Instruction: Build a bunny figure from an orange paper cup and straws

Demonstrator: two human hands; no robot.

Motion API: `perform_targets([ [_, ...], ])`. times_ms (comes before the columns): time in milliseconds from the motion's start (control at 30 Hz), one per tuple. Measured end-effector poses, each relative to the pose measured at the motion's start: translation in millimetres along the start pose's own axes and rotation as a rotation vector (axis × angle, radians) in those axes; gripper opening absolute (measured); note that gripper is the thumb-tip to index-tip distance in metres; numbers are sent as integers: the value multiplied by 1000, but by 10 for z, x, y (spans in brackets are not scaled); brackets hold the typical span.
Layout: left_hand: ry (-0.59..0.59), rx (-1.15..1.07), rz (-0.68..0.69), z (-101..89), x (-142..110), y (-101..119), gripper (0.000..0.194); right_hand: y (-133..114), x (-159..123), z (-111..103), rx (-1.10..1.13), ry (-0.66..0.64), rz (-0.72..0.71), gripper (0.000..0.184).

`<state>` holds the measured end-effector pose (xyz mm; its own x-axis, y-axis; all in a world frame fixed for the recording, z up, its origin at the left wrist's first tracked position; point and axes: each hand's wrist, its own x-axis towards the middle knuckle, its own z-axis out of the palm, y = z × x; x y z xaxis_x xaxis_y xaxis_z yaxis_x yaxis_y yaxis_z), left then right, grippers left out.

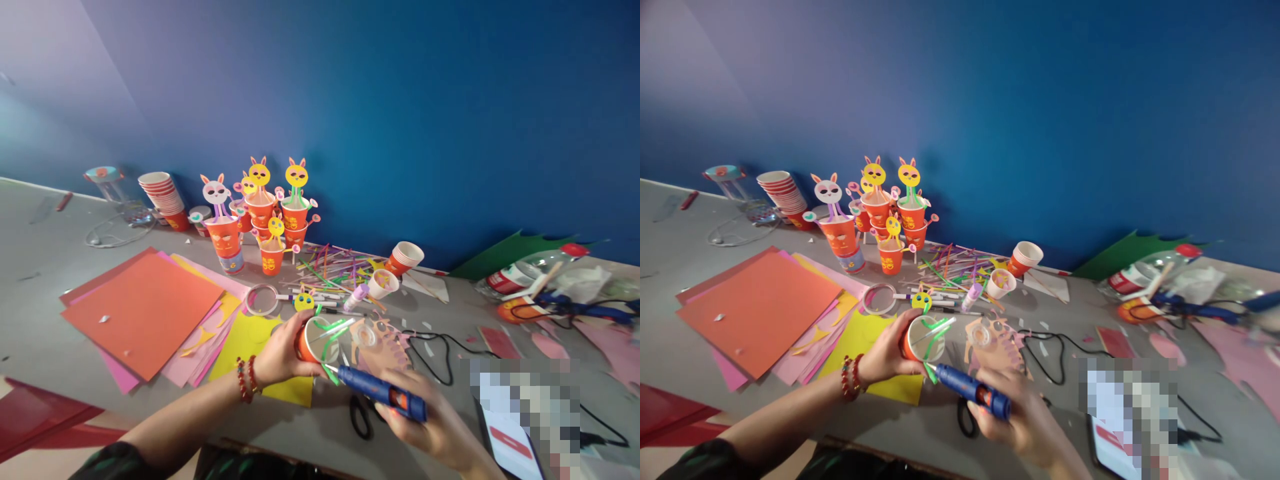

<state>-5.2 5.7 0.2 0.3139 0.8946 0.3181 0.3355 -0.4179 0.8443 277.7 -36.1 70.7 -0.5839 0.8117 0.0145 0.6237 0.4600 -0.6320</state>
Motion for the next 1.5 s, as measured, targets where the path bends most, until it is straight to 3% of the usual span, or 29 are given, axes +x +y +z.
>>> perform_targets([
  [167,8,6,13,0,-4,2,99,-49,11,-25,-28,60,-52,16],
  [1067,14,97,116,-18,-17,-52,103,-136,74,-134,94,-43,-6,22],
  [1500,21,93,135,-21,-19,-63,96,-58,-39,-82,371,111,78,15],
])
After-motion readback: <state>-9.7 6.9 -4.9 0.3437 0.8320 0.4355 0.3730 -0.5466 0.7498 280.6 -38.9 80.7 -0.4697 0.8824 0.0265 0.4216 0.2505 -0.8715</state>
